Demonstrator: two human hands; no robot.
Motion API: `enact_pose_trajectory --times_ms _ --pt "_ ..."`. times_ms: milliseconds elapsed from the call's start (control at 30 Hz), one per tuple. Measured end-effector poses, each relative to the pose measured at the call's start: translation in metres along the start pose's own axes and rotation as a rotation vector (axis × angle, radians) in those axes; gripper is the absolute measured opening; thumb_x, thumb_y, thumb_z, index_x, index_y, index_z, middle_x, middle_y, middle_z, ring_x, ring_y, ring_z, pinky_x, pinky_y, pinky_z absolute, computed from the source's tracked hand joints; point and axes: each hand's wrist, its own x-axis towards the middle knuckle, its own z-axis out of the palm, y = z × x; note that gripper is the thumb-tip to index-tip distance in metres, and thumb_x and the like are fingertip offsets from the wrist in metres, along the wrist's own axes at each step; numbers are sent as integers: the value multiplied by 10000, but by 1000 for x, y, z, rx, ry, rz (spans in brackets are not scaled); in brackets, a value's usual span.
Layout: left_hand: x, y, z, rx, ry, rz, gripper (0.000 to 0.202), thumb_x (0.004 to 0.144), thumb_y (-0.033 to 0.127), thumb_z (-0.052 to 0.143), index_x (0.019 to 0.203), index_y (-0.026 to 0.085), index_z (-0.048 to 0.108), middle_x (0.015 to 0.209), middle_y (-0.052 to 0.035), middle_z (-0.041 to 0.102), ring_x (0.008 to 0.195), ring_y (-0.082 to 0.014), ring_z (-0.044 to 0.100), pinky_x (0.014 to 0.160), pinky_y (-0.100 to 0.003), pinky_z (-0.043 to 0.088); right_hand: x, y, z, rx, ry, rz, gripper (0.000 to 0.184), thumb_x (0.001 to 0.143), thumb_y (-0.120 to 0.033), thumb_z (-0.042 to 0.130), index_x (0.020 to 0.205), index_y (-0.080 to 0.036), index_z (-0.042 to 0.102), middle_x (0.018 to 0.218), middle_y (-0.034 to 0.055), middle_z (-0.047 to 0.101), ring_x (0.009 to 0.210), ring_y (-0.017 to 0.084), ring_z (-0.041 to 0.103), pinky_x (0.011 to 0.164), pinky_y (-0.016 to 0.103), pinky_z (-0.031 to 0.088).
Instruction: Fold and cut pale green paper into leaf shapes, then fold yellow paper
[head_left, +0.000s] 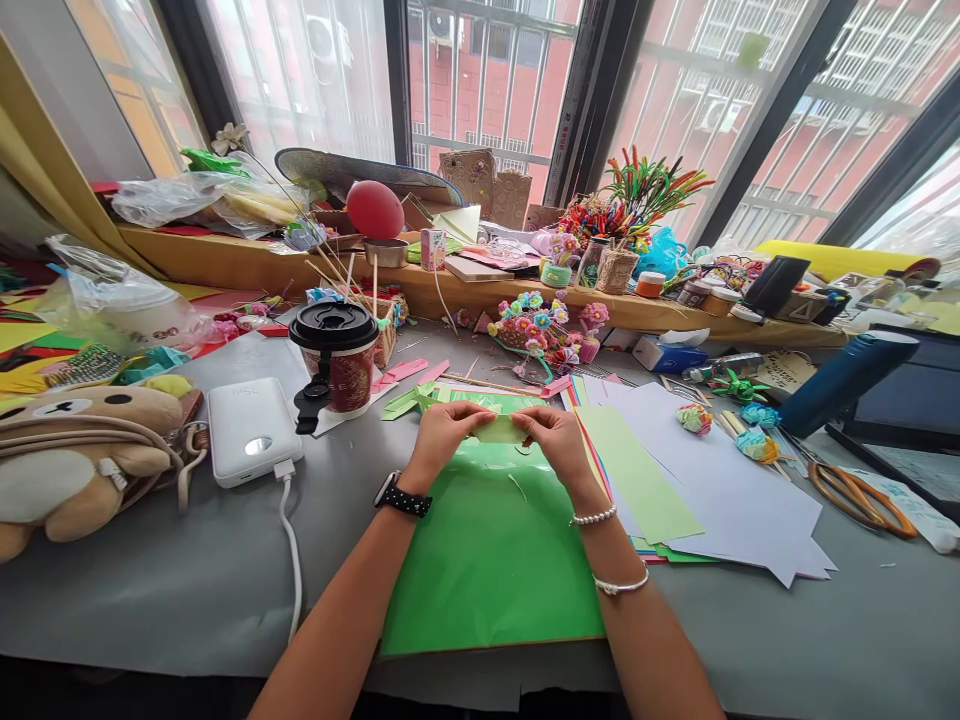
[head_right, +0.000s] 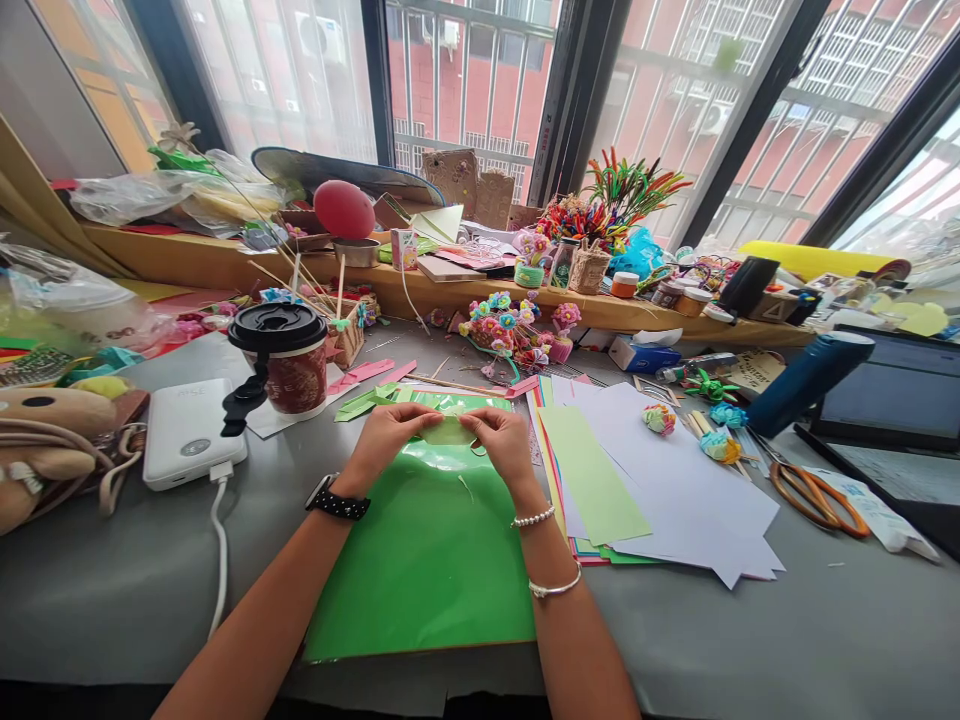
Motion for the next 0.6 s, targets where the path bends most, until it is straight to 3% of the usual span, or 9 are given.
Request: enact_pose_trajectory --times_ms 267,600 --pt "0 0 -2 -9 51 -13 189 570 345 659 592 157 670 555 12 600 517 -95 470 500 -198 383 3 3 -2 44 46 24 248 592 -384 660 611 -142 611 508 -5 554 425 95 488 416 221 409" --pt "4 -6 -3 -53 23 -32 244 579 371 661 637 134 665 579 2 593 537 -89 465 501 -184 377 3 9 -3 32 11 -9 282 686 -422 570 680 -142 604 543 -4 528 440 98 498 417 217 415"
